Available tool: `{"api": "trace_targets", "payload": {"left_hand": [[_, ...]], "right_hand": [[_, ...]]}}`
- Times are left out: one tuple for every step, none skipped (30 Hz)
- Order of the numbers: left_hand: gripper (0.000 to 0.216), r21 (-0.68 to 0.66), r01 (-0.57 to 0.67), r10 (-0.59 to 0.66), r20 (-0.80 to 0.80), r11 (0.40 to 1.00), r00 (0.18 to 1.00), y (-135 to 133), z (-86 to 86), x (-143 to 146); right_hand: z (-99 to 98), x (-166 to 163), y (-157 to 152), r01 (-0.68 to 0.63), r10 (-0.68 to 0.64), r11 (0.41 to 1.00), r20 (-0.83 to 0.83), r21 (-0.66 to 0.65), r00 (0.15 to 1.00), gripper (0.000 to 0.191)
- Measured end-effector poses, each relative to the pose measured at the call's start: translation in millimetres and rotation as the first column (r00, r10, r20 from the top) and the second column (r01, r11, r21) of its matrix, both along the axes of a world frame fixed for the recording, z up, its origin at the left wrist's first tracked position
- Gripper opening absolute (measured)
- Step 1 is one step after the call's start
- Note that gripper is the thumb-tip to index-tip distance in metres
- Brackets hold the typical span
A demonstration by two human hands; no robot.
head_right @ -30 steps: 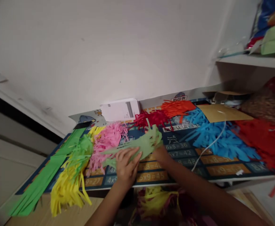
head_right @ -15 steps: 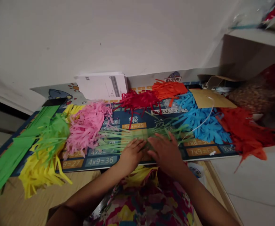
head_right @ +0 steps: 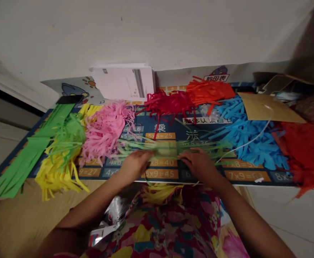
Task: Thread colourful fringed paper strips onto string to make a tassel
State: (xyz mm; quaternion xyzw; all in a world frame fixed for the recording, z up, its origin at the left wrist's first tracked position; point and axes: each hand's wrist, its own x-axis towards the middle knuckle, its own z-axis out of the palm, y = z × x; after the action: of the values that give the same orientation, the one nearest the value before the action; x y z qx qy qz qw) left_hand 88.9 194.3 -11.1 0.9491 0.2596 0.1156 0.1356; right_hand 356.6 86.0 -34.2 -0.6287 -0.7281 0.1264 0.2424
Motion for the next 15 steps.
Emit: {"api": "trace_targets", "payload": {"left_hand": [[0.036,-0.033,-0.027,0.027,-0.002,0.999,1.000,11,5.6,-11],[0.036,-0.070,-0.052,0.053,0.010,0.996,0.999,22,13.1,-20],[0.034,-0.099,-0.077,0.081,0.038,0.992,0.996,31,22.6,-27],[0.034,-0.117,-0.093,0.103,0.077,0.989,0.992,39,33.7,-32],[0.034,-0.133,-0.095,0.111,0.122,0.987,0.986,43,45.3,-33],[0.038,-0.139,-0.080,0.103,0.169,0.987,0.980,44,56.4,-30],[0.045,-0.153,-0.035,0.065,0.200,0.988,0.978,42,65.4,-24],[0.054,-0.175,0.035,0.004,0.218,0.984,0.976,37,71.2,-14],[0.063,-0.182,0.101,-0.058,0.228,0.978,0.972,31,72.9,-3],[0.067,-0.166,0.156,-0.122,0.199,0.974,0.972,23,70.3,10],[0.064,-0.152,0.207,-0.185,0.144,0.967,0.972,16,63.7,22],[0.058,-0.141,0.249,-0.239,0.082,0.958,0.968,10,54.3,33],[0.047,-0.121,0.261,-0.261,0.022,0.958,0.965,6,43.3,42],[0.035,-0.085,0.264,-0.266,-0.021,0.961,0.964,4,32.1,48],[0.024,-0.042,0.261,-0.263,-0.040,0.964,0.964,3,22.2,50]], "right_hand": [[0.6,5,3,0.017,-0.017,1.000,-0.034,-0.020,0.999,0.025],[1.7,9,7,0.038,-0.040,0.999,-0.063,-0.037,0.997,0.025],[3.1,12,11,0.060,-0.064,0.997,-0.084,-0.053,0.994,0.025],[4.9,13,15,0.076,-0.082,0.995,-0.096,-0.067,0.992,0.026],[6.9,14,19,0.085,-0.092,0.994,-0.098,-0.075,0.991,0.026],[9.0,14,22,0.080,-0.087,0.994,-0.093,-0.080,0.992,0.026],[11.0,13,23,0.060,-0.067,0.995,-0.084,-0.079,0.994,0.026],[12.9,12,24,0.029,-0.034,0.997,-0.075,-0.073,0.997,0.027],[14.4,10,23,-0.007,0.003,0.998,-0.065,-0.057,0.998,0.027],[15.5,9,21,-0.042,0.040,0.999,-0.053,-0.034,0.998,0.027],[16.0,7,18,-0.074,0.074,0.997,-0.037,-0.007,0.997,0.026],[15.8,5,14,-0.100,0.100,0.995,-0.016,0.022,0.995,0.026],[15.1,3,9,-0.119,0.119,0.992,0.007,0.045,0.993,0.027],[14.1,2,5,-0.135,0.134,0.989,0.025,0.060,0.991,0.028],[12.8,1,1,-0.147,0.145,0.987,0.034,0.059,0.989,0.029]]}}
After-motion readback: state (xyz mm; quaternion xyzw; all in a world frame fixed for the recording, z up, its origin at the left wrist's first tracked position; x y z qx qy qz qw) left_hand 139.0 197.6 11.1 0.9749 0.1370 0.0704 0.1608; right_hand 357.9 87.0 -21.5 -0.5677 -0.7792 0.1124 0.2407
